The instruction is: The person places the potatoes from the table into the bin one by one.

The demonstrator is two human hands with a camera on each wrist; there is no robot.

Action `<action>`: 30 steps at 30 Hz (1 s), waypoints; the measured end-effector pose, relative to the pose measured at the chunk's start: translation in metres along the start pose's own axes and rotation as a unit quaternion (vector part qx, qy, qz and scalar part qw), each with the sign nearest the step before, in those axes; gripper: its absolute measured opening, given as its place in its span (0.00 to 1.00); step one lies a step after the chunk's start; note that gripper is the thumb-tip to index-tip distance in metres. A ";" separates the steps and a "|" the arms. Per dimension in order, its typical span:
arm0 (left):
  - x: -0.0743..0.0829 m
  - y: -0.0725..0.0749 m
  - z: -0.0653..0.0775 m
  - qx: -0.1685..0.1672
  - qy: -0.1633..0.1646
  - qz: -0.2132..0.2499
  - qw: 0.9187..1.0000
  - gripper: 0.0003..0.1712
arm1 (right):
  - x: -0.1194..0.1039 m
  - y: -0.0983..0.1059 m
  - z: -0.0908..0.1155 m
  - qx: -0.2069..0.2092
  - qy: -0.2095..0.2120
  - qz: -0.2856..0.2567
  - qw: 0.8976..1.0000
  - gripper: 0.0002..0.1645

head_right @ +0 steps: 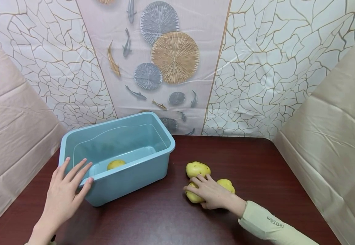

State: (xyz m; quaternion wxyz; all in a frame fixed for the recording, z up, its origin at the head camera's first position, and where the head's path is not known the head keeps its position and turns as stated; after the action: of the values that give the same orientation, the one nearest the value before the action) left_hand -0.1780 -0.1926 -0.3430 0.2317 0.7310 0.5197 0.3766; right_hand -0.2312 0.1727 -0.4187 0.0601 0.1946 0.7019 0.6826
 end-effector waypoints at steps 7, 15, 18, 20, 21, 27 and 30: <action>0.000 0.000 0.000 -0.001 0.000 -0.001 1.000 0.25 | 0.000 0.000 0.000 -0.003 0.000 0.000 1.000 0.44; 0.000 0.000 0.000 -0.001 0.000 0.001 1.000 0.25 | 0.001 0.003 -0.001 0.005 0.003 0.011 1.000 0.44; 0.000 0.000 0.000 0.000 0.000 0.001 1.000 0.25 | 0.001 0.005 -0.001 0.010 0.004 0.015 1.000 0.45; 0.000 0.000 0.000 0.000 -0.001 0.000 1.000 0.25 | 0.002 0.006 -0.001 0.009 0.005 0.016 1.000 0.45; 0.000 0.000 0.000 0.001 -0.001 0.000 1.000 0.25 | 0.002 0.007 -0.001 0.009 0.005 0.016 1.000 0.45; 0.000 0.000 0.000 0.003 -0.001 0.000 1.000 0.25 | 0.003 0.010 -0.002 0.004 0.005 0.021 1.000 0.46; 0.000 -0.001 0.000 0.002 0.000 0.000 1.000 0.25 | 0.003 0.013 -0.003 0.003 0.004 0.023 1.000 0.46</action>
State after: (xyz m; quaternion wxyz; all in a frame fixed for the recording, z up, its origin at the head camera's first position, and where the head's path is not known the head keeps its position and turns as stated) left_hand -0.1784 -0.1925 -0.3437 0.2299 0.7318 0.5204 0.3753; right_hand -0.2325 0.1707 -0.4053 0.0406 0.2083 0.6995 0.6824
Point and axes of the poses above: each hand's wrist, its own z-axis away from the middle knuckle, its own y-axis out of the back of the hand, x = y × z, the point moved 5 cm from there along -z, towards the middle knuckle, and after that the axes turned 11 degrees about y, right-handed, at the moved point
